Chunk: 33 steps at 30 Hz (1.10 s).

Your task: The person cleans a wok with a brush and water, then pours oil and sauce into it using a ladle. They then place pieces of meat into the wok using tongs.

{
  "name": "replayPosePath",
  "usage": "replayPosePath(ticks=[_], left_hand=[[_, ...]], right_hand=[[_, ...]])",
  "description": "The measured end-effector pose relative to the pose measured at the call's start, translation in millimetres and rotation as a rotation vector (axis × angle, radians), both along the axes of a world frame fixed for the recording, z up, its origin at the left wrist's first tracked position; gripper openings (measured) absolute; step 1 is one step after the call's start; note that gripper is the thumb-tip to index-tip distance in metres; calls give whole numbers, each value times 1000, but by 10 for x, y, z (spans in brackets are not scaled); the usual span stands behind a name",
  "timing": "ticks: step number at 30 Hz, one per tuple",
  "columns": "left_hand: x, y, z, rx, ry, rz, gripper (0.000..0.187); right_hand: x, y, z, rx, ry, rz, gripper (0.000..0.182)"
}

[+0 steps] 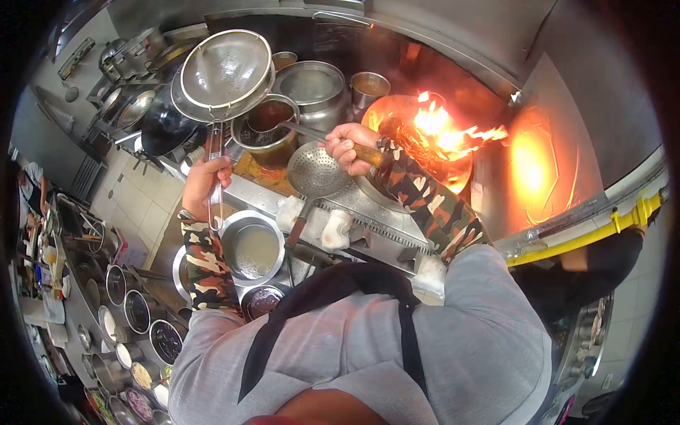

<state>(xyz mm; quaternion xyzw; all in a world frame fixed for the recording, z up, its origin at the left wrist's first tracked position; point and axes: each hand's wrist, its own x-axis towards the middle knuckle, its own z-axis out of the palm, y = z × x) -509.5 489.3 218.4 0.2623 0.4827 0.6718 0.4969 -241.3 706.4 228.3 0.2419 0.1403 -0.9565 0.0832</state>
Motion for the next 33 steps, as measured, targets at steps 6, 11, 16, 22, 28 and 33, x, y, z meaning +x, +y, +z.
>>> replayPosePath(ticks=[6, 11, 16, 22, 28, 33], left_hand=[[-27, 82, -116, -31, -37, 17, 16], [-34, 217, -454, -126, -35, -14, 8], [-121, 440, -1172, -145, -242, -119, 7], [-12, 434, -1324, -74, -510, -148, 23], [-48, 503, -1082, -221, -685, -190, 27], [49, 336, -916, -167, -386, -154, 9]], right_hand=[[458, -91, 95, 18, 35, -2, 14], [1011, -166, 35, 24, 113, -147, 25], [1707, -195, -73, -22, 117, -272, 40], [2412, -384, -60, 59, -51, -558, 23], [2563, -256, -537, 860, -640, -482, 2], [2676, -226, -687, 2365, -982, -208, 53]])
